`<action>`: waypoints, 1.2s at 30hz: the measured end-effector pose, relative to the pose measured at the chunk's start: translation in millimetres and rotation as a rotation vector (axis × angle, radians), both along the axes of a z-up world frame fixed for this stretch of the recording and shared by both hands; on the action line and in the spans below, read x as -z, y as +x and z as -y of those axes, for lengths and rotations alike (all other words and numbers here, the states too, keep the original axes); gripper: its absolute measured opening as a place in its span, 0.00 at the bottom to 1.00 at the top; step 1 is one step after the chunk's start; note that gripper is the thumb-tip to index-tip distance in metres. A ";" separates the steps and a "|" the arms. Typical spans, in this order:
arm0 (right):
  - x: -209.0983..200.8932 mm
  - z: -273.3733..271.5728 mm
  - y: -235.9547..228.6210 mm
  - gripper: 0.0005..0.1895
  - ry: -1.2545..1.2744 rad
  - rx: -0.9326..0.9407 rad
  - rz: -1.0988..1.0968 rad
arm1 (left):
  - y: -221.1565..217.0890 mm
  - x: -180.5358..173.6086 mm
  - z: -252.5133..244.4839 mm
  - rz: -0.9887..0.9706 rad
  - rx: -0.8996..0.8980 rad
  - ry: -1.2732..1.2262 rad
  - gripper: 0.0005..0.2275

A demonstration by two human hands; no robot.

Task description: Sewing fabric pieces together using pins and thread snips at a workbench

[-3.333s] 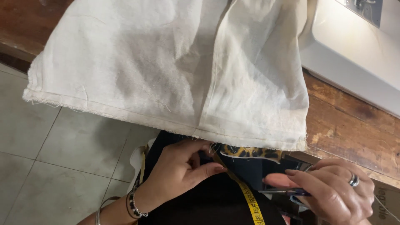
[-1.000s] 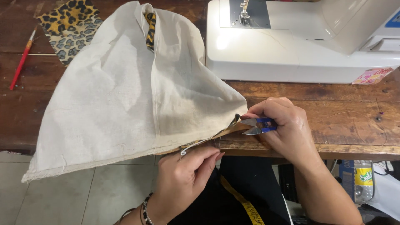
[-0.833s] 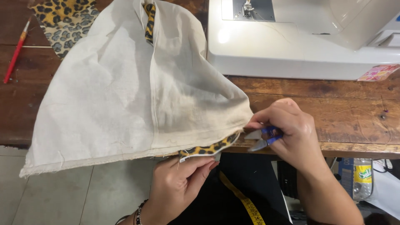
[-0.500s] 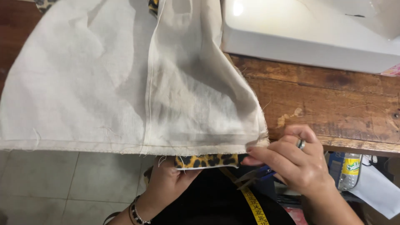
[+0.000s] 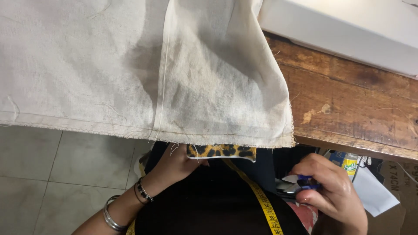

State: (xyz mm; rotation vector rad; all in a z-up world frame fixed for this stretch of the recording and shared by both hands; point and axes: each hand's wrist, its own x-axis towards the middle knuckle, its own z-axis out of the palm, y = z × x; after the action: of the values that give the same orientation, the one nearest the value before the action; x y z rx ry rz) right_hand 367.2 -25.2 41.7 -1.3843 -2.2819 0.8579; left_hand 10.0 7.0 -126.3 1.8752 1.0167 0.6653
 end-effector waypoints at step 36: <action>50.6 -8.8 -79.9 0.20 0.257 0.302 0.114 | 27.0 -50.9 1.5 0.425 -0.129 -0.012 0.08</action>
State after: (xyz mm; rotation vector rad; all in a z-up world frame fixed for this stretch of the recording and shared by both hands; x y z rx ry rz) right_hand 287.3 -16.5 -9.0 -1.6330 -2.0960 0.3862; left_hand 37.1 5.4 -75.4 1.5728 0.8610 1.0776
